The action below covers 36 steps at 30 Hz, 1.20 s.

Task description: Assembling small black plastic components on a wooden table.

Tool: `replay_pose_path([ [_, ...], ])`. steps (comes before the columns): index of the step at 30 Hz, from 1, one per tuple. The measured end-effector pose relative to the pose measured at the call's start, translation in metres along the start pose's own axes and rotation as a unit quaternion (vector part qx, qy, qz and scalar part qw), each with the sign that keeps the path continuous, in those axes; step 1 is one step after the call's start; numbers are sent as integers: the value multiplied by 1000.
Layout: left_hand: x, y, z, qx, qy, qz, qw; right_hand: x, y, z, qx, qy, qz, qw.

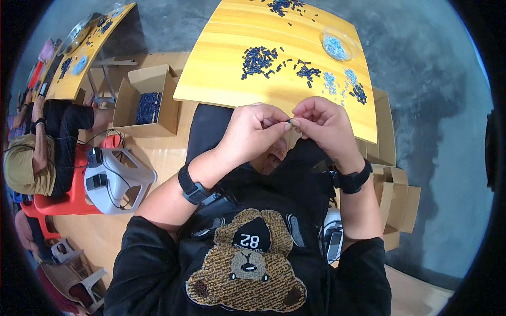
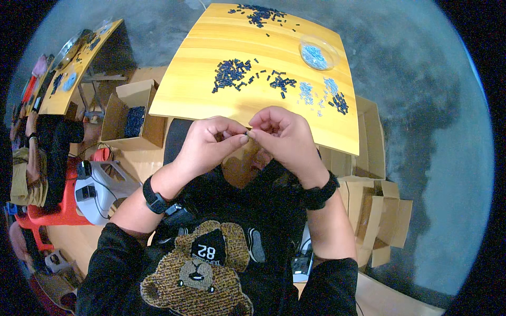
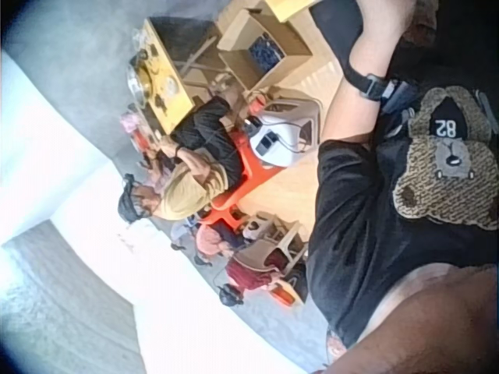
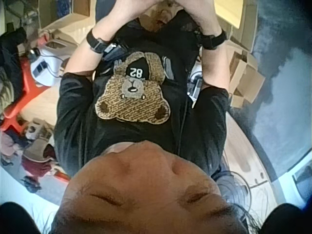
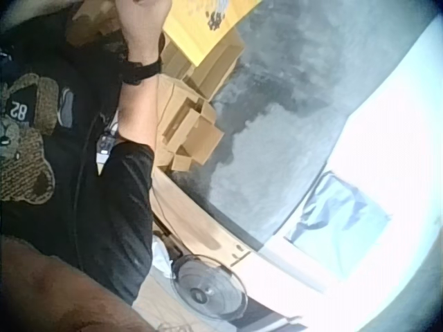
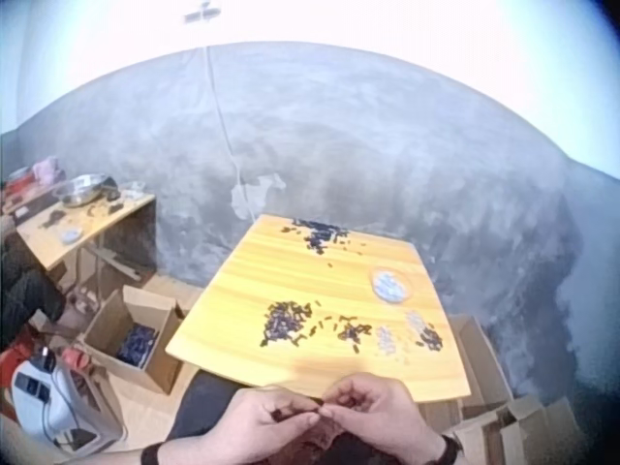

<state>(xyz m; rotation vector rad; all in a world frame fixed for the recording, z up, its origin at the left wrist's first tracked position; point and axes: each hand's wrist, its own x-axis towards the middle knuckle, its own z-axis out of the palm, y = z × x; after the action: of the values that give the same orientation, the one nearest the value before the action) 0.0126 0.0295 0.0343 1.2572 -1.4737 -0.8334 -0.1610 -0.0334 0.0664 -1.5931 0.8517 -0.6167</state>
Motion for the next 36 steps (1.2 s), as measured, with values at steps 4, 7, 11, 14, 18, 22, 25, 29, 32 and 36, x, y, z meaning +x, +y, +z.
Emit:
replay_pose_path([
  [4, 4, -4, -1, -111, -41, -108, 987, 1, 12, 7, 69, 41, -14, 997],
  [7, 7, -10, -2, -153, -45, -115, 981, 2, 16, 10, 85, 56, -21, 995],
  [11, 10, -17, -2, -189, -47, -128, 973, 4, 19, 13, 101, 66, -24, 992],
  [14, 11, -19, -1, -236, -40, -145, 960, 6, 22, 14, 92, 77, -18, 993],
  [18, 12, -19, 0, -250, -38, -151, 956, 6, 23, 17, 93, 88, -24, 991],
  [22, 12, -17, -1, -276, -48, -174, 944, 4, 22, 17, 79, 96, -29, 992],
  [25, 12, -18, -1, -272, -49, -174, 945, 4, 21, 18, 67, 99, -28, 993],
  [29, 10, -18, -1, -258, -50, -164, 951, 3, 20, 20, 46, 108, -38, 992],
  [32, 10, -17, -1, -283, -55, -150, 946, 3, 20, 21, 36, 123, -55, 990],
  [36, 11, -14, -1, -284, -51, -150, 946, 4, 22, 24, 30, 148, -63, 987],
])
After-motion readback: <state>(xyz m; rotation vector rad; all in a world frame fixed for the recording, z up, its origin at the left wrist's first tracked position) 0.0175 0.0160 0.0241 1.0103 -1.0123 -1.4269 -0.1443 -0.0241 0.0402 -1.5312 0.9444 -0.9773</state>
